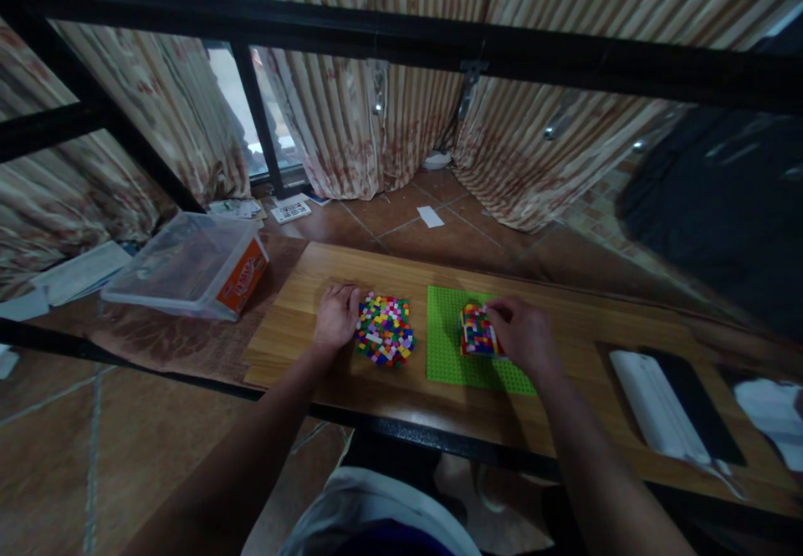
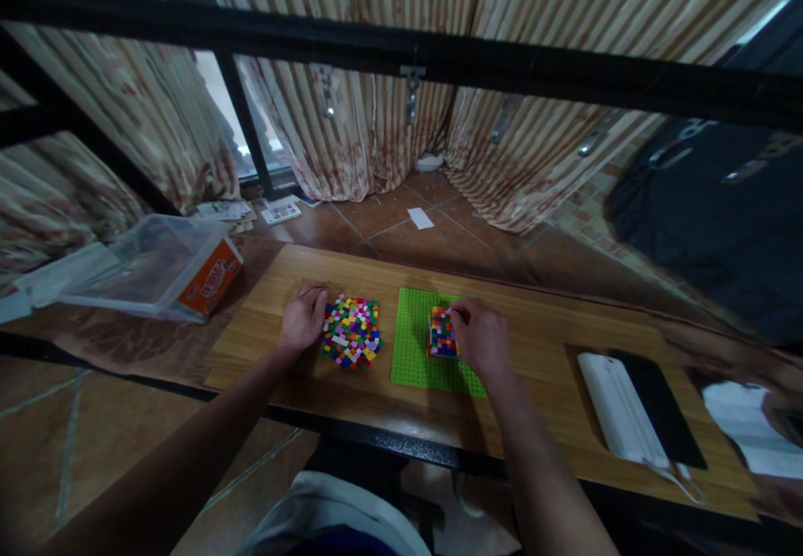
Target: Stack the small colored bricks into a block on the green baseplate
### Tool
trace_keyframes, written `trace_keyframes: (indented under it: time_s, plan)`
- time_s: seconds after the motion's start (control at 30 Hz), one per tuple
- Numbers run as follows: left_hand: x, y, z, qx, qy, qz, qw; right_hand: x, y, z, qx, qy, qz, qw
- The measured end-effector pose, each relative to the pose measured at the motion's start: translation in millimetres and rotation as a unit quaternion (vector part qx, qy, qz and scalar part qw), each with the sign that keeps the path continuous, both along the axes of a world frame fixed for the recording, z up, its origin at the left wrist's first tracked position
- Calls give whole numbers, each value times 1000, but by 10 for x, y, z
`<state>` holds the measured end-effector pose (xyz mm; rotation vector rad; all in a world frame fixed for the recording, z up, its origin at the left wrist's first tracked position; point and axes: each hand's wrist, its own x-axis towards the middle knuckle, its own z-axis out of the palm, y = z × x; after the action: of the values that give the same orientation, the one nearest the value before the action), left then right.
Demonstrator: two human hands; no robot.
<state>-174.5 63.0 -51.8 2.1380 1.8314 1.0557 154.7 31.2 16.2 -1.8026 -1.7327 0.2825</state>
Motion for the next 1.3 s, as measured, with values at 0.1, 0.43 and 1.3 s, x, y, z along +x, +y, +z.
trace_keyframes:
  time_s: [0.1,0.43,1.3]
  plan:
    - [0,4,-6,6,-1,3,1000,-33,55,-38,-13,-44,38,998]
    - [-3,-8,-7,5,1,-1,1000,6,122,-104,-38,-36,65,997]
    - [-4,-10,-6,4,-2,-2,1000,188,300,-17,-114,4,154,981]
